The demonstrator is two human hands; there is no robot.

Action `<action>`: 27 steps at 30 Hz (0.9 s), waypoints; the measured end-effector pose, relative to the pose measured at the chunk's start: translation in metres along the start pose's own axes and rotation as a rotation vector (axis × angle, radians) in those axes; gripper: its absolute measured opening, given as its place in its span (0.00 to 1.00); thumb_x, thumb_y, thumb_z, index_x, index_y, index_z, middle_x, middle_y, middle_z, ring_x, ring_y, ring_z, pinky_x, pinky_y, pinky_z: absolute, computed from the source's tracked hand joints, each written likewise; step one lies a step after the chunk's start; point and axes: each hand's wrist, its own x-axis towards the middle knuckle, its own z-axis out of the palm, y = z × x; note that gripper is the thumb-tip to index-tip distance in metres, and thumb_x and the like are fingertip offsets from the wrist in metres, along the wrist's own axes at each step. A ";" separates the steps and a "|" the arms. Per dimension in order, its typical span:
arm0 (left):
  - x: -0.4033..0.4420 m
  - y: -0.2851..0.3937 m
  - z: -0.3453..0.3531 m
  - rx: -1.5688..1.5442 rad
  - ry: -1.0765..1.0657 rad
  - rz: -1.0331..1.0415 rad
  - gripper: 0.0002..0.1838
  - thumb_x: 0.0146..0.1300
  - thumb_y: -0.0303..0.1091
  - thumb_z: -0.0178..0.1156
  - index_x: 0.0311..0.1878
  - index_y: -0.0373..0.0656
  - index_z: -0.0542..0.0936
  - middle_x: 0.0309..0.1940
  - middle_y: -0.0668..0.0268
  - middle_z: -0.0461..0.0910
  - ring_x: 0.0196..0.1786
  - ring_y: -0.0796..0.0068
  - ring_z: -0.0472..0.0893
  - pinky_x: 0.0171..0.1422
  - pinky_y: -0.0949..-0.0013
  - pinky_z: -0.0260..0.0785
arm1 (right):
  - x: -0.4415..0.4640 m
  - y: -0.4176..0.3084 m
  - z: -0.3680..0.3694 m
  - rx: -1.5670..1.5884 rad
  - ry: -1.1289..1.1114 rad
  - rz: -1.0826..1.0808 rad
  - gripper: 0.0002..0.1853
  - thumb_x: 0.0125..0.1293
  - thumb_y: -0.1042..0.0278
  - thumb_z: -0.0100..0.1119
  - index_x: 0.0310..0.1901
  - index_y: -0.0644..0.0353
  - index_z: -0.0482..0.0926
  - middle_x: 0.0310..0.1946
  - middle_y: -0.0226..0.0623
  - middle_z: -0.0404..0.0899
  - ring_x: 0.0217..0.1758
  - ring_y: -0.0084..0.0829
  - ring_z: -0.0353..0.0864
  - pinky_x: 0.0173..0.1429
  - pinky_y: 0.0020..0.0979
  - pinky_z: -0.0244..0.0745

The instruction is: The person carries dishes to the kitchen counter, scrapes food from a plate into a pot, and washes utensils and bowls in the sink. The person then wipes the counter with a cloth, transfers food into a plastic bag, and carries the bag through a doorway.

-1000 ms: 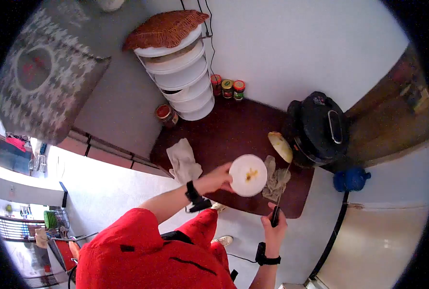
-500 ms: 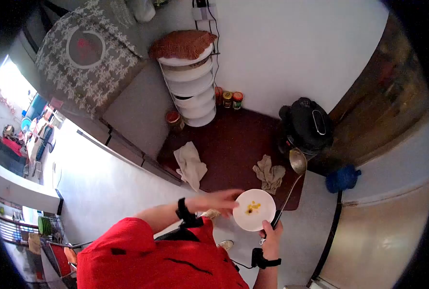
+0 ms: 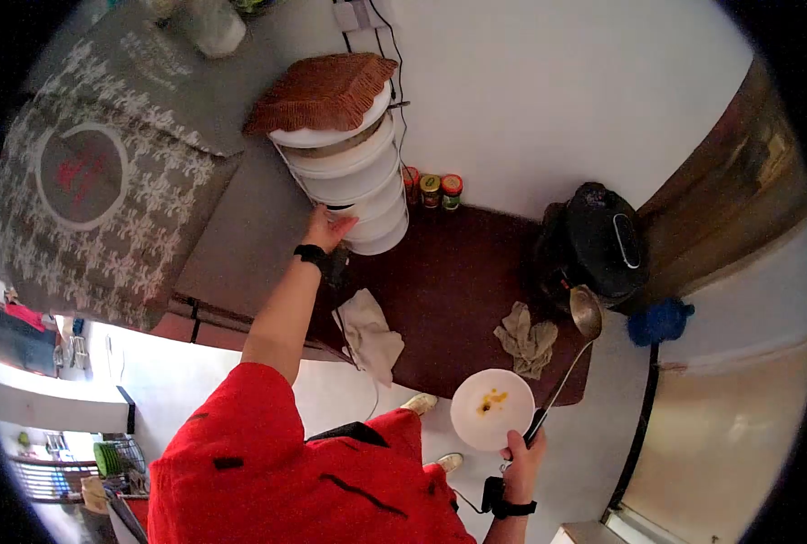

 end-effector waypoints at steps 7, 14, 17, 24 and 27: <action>0.031 0.010 -0.007 -0.632 0.282 -0.634 0.19 0.62 0.29 0.51 0.55 0.32 0.64 0.49 0.45 0.71 0.50 0.48 0.75 0.57 0.53 0.75 | 0.032 0.001 0.019 0.041 0.081 -0.006 0.16 0.55 0.67 0.60 0.44 0.61 0.71 0.27 0.26 0.72 0.23 0.17 0.68 0.24 0.19 0.62; 0.017 0.009 -0.010 -0.573 0.193 -0.610 0.18 0.52 0.19 0.46 0.48 0.26 0.67 0.51 0.45 0.71 0.52 0.48 0.74 0.54 0.52 0.77 | 0.039 -0.001 0.025 -0.033 -0.005 -0.014 0.19 0.56 0.61 0.61 0.46 0.61 0.69 0.29 0.26 0.71 0.24 0.17 0.66 0.25 0.19 0.58; 0.001 0.014 0.008 -0.523 0.151 -0.573 0.18 0.51 0.17 0.46 0.47 0.22 0.64 0.52 0.43 0.69 0.52 0.43 0.73 0.56 0.47 0.75 | 0.040 -0.006 0.027 -0.055 -0.028 -0.033 0.18 0.56 0.61 0.60 0.44 0.61 0.70 0.27 0.25 0.70 0.23 0.16 0.65 0.24 0.19 0.57; -0.076 0.029 0.081 -0.391 -0.127 -0.643 0.30 0.48 0.18 0.45 0.59 0.33 0.63 0.54 0.53 0.71 0.55 0.53 0.74 0.53 0.50 0.76 | 0.077 0.022 0.012 -0.075 -0.044 -0.001 0.14 0.55 0.66 0.63 0.39 0.61 0.71 0.24 0.25 0.71 0.20 0.16 0.65 0.21 0.20 0.59; -0.114 0.020 0.133 -0.362 -0.294 -0.665 0.29 0.49 0.18 0.44 0.60 0.36 0.62 0.55 0.53 0.69 0.55 0.54 0.75 0.54 0.51 0.76 | 0.103 0.038 -0.004 -0.124 -0.058 -0.026 0.16 0.52 0.64 0.66 0.38 0.62 0.71 0.23 0.26 0.72 0.21 0.17 0.68 0.22 0.20 0.62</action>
